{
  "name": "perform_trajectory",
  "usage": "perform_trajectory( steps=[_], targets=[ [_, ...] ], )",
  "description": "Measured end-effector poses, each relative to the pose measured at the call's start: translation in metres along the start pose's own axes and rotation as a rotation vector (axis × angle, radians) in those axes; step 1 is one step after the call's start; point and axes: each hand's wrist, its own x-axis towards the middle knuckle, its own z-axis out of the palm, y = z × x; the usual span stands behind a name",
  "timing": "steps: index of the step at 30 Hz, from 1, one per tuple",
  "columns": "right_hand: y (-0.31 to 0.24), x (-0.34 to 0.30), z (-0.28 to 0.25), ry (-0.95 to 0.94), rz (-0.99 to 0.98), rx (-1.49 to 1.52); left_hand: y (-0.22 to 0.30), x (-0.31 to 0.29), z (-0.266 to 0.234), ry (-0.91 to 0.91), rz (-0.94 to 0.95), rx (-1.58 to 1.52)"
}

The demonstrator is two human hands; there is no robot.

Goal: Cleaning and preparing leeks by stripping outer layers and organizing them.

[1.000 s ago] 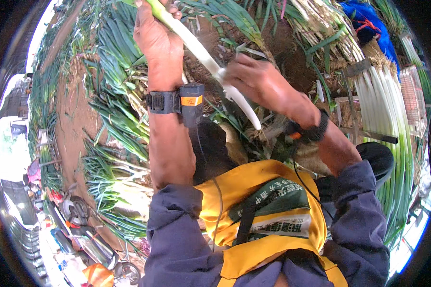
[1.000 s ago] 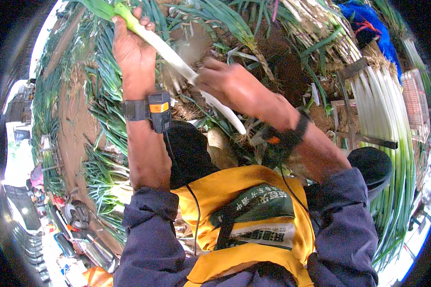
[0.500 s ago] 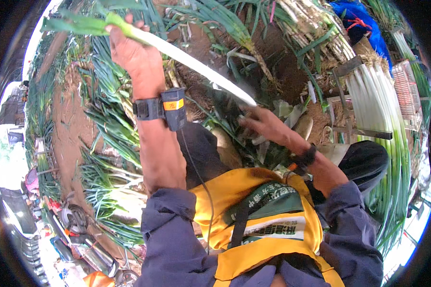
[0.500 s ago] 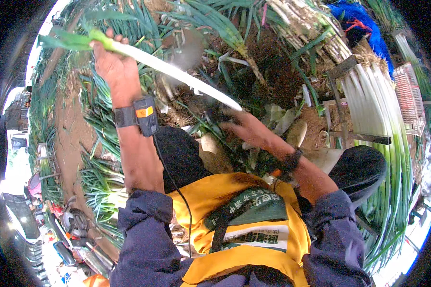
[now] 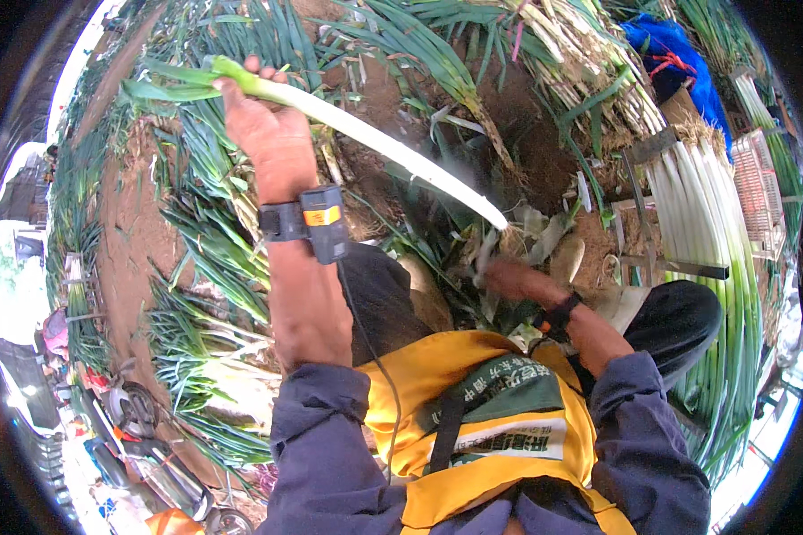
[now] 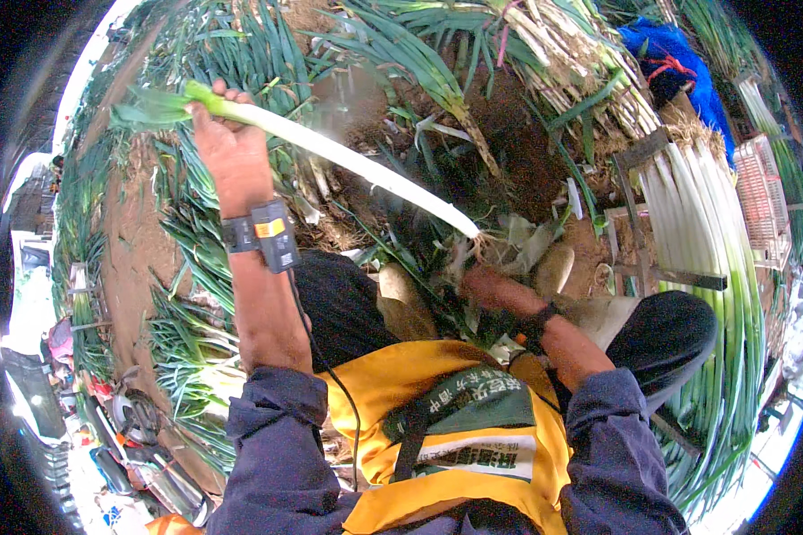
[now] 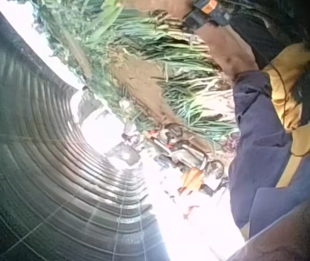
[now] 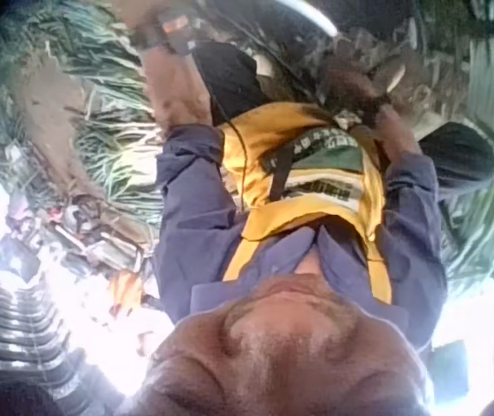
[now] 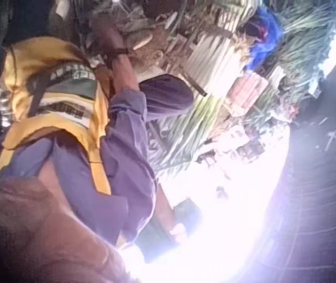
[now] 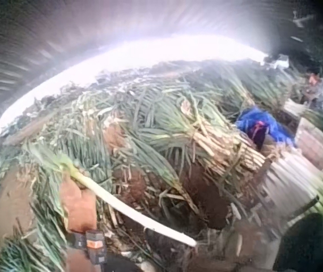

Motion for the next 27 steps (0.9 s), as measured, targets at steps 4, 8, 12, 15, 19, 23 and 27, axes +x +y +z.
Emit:
perform_trajectory(
  steps=[4,8,12,15,19,23,27],
  targets=[
    [-0.009,-0.027,-0.009,-0.157,0.19,0.31,0.014,0.001,0.001,0.052,0.135,0.003],
    [-0.009,-0.039,-0.009,-0.12,0.045,0.124,0.011,0.0,-0.005,0.038,0.113,-0.026],
    [-0.028,-0.039,-0.09,0.504,0.038,0.173,0.017,0.006,-0.013,0.069,0.102,-0.006],
    [-0.036,-0.027,-0.151,1.052,0.024,0.366,0.016,0.004,-0.008,0.099,0.077,0.022],
    [-0.039,-0.01,-0.21,1.286,0.158,0.285,0.017,-0.005,0.003,0.198,-0.001,0.053],
    [-0.038,0.006,-0.213,1.213,0.201,0.18,0.015,-0.013,0.001,0.193,-0.038,0.041],
    [-0.036,0.01,-0.21,1.183,0.158,0.055,0.022,-0.017,-0.012,0.059,-0.079,0.123]
  ],
)
